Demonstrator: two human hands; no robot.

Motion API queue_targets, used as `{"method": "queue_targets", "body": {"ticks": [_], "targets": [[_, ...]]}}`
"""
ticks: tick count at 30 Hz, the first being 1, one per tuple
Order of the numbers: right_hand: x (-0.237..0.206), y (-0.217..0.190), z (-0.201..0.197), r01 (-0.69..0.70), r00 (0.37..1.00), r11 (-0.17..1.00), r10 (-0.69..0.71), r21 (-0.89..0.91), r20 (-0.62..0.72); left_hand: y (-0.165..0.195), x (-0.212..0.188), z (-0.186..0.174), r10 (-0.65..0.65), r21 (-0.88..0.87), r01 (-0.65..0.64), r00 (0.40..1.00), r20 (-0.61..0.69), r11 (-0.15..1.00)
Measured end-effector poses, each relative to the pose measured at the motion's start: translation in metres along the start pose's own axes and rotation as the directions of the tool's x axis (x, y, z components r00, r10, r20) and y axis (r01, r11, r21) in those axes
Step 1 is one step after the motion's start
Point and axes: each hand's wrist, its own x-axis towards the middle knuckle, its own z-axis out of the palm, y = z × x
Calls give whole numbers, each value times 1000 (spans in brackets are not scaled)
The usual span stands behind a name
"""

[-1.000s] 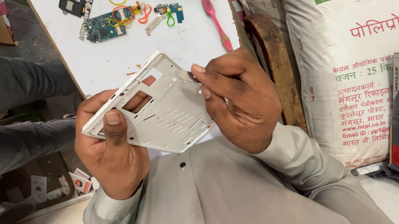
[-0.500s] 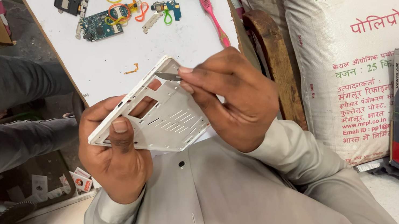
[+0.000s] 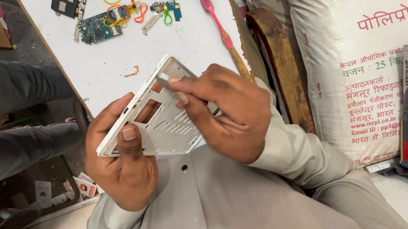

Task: The person holds a white plastic device back cover on their lap and works around its edges, pressing and prying at the frame with a small metal tool, at one point setting the cover on the work table before picking it up again to continue working on it.

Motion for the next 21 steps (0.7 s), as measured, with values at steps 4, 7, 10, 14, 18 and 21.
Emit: {"method": "queue_targets", "body": {"ticks": [4,7,10,14,18,21], "targets": [[0,0,-1,-17,999,1000,17,10,27,2,1,0,20,105,-21,1000,13,994],[0,0,0,-23,1000,1000,23,19,-3,3,2,0,16,92,-18,1000,27,996],[-1,-2,1,-28,1000,999,28,32,10,4,2,1,23,111,-25,1000,20,993],[-1,-2,0,-103,995,994,104,34,-13,5,3,3,19,86,-21,999,28,996],[-1,-3,2,-146,989,979,142,139,33,7,3,3,17,114,-20,999,30,993],[-2,-3,2,-232,972,956,235,179,5,7,4,4,13,77,-16,999,30,997]]}}
